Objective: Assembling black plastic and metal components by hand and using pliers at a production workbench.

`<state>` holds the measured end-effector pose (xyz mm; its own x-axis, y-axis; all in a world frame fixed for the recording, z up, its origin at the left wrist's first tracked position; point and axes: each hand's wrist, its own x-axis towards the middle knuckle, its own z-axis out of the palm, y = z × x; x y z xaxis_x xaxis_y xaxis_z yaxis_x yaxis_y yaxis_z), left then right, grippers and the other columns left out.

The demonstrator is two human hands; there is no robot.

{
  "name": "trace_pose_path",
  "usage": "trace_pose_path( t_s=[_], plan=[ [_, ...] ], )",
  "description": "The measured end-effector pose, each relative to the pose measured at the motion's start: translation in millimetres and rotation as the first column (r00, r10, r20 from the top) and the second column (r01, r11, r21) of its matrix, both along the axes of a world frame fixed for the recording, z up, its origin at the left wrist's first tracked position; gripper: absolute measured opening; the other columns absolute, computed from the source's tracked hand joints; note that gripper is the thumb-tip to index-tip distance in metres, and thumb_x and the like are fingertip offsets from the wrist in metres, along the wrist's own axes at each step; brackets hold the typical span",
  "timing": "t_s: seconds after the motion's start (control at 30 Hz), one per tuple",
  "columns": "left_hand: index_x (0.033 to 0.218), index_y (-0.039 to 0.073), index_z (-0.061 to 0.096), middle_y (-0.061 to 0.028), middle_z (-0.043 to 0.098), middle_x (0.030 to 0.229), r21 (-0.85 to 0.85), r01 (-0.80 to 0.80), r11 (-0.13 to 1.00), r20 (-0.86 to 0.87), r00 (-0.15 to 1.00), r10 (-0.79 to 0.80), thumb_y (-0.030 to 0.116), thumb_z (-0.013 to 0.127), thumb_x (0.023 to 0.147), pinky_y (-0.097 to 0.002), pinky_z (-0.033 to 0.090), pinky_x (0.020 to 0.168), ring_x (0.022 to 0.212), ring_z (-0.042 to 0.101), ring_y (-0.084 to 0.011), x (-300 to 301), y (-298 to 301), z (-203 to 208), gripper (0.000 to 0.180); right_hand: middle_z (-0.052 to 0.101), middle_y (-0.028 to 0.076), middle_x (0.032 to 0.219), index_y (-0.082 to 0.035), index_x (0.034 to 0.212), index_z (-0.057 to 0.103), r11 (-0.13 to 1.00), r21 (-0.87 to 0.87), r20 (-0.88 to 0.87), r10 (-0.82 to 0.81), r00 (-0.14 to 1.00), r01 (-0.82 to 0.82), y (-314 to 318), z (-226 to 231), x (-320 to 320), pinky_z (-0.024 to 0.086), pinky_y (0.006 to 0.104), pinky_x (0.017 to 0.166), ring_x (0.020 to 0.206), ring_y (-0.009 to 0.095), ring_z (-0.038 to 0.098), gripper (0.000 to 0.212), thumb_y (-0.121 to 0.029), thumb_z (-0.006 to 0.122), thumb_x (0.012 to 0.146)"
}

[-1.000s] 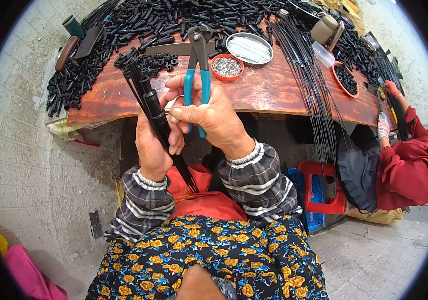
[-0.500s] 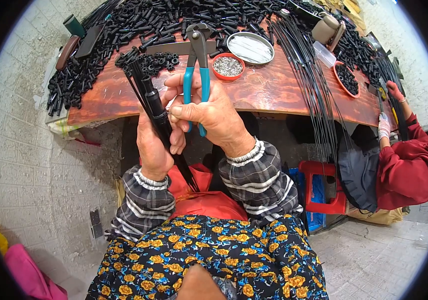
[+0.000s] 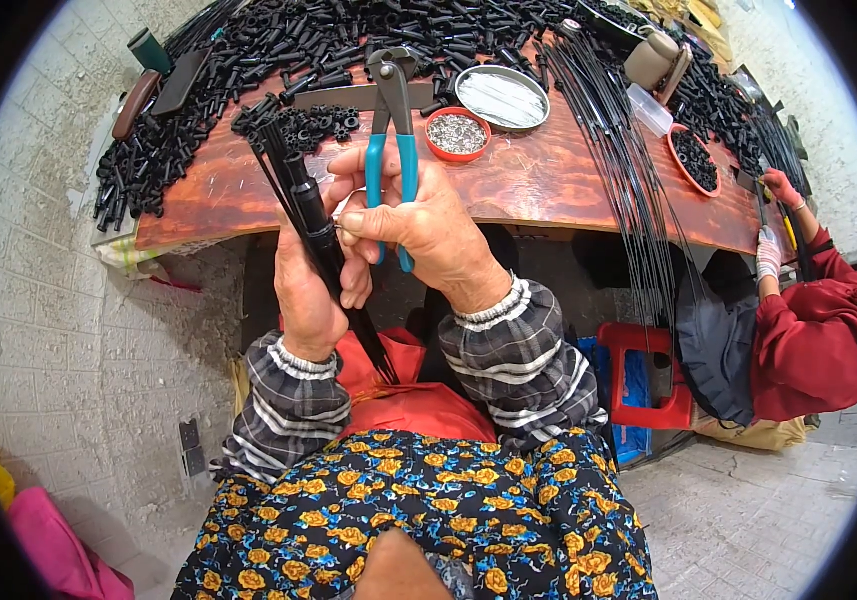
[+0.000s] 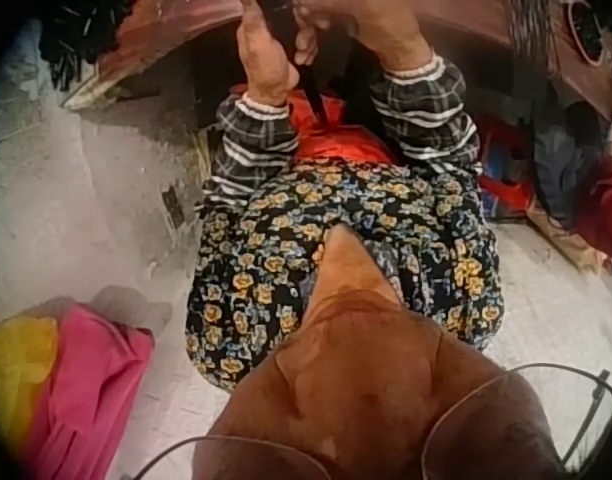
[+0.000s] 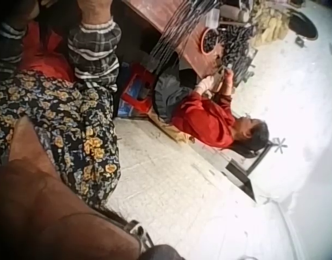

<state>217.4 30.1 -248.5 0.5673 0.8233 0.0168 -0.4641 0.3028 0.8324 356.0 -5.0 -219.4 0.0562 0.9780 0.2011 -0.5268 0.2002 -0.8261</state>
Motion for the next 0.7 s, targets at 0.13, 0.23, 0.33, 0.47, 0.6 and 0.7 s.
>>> trace_pose_path(
  t_s=[0.13,0.23,0.33,0.47,0.6,0.7],
  plan=[
    [0.113,-0.001,0.057,-0.0052,0.055,0.056,-0.005,-0.036,0.999,0.005,0.999,0.036,0.063,0.027,0.097,-0.0213,0.029,0.033,0.037,0.038,-0.0075,1.2,-2.3,3.0,0.072,0.062,0.01,0.103,0.002,0.12,0.053,1.0,-0.005,-0.007,-0.003,1.0,0.003,0.2,-0.2,-1.7,0.047,0.0236,0.054,0.063,0.012,0.057,0.043,0.001,0.067,0.08],
    [0.116,-0.001,0.055,-0.0071,0.058,0.06,-0.016,-0.04,0.999,0.015,0.999,0.04,0.062,0.028,0.097,-0.0213,0.03,0.034,0.038,0.039,-0.0072,1.7,-2.3,4.8,0.072,0.061,0.011,0.104,0.002,0.121,0.052,1.0,-0.01,-0.029,0.009,1.0,-0.009,0.9,-1.0,-1.6,0.047,0.024,0.054,0.063,0.013,0.057,0.043,0.002,0.067,0.08],
    [0.12,-0.002,0.053,-0.009,0.06,0.064,-0.007,-0.011,1.0,0.035,0.999,0.011,0.062,0.028,0.097,-0.0211,0.03,0.034,0.039,0.04,-0.0069,-0.6,-0.7,2.0,0.072,0.061,0.011,0.105,0.002,0.121,0.052,1.0,-0.015,-0.054,0.02,0.998,-0.021,1.5,-0.8,-2.2,0.048,0.0239,0.054,0.065,0.013,0.058,0.044,0.003,0.067,0.081],
    [0.122,-0.002,0.052,-0.0094,0.06,0.065,-0.002,-0.026,1.0,0.046,0.999,0.026,0.062,0.028,0.097,-0.021,0.031,0.034,0.039,0.04,-0.0069,-0.3,-1.3,1.9,0.073,0.061,0.011,0.105,0.003,0.122,0.052,0.999,0.012,-0.07,0.043,0.997,-0.042,2.9,-4.2,-1.2,0.048,0.0238,0.054,0.066,0.013,0.058,0.044,0.003,0.067,0.081],
    [0.123,-0.002,0.052,-0.0095,0.06,0.065,0.004,-0.025,1.0,0.037,0.999,0.024,0.062,0.028,0.097,-0.0208,0.031,0.034,0.039,0.04,-0.0068,-0.1,-0.6,2.4,0.073,0.06,0.012,0.105,0.003,0.121,0.052,0.999,0.023,-0.066,0.045,0.997,-0.043,3.6,-6.5,-0.8,0.048,0.0235,0.054,0.068,0.012,0.059,0.043,0.004,0.066,0.081],
    [0.122,-0.003,0.053,-0.0095,0.06,0.066,0.001,-0.021,1.0,0.033,0.999,0.021,0.062,0.028,0.097,-0.0208,0.031,0.034,0.04,0.04,-0.0067,-0.6,-1.0,2.6,0.074,0.06,0.011,0.105,0.003,0.121,0.052,0.999,0.009,-0.045,0.043,0.998,-0.042,3.4,-5.8,-0.5,0.048,0.0233,0.054,0.068,0.012,0.059,0.043,0.004,0.066,0.08]
  ],
)
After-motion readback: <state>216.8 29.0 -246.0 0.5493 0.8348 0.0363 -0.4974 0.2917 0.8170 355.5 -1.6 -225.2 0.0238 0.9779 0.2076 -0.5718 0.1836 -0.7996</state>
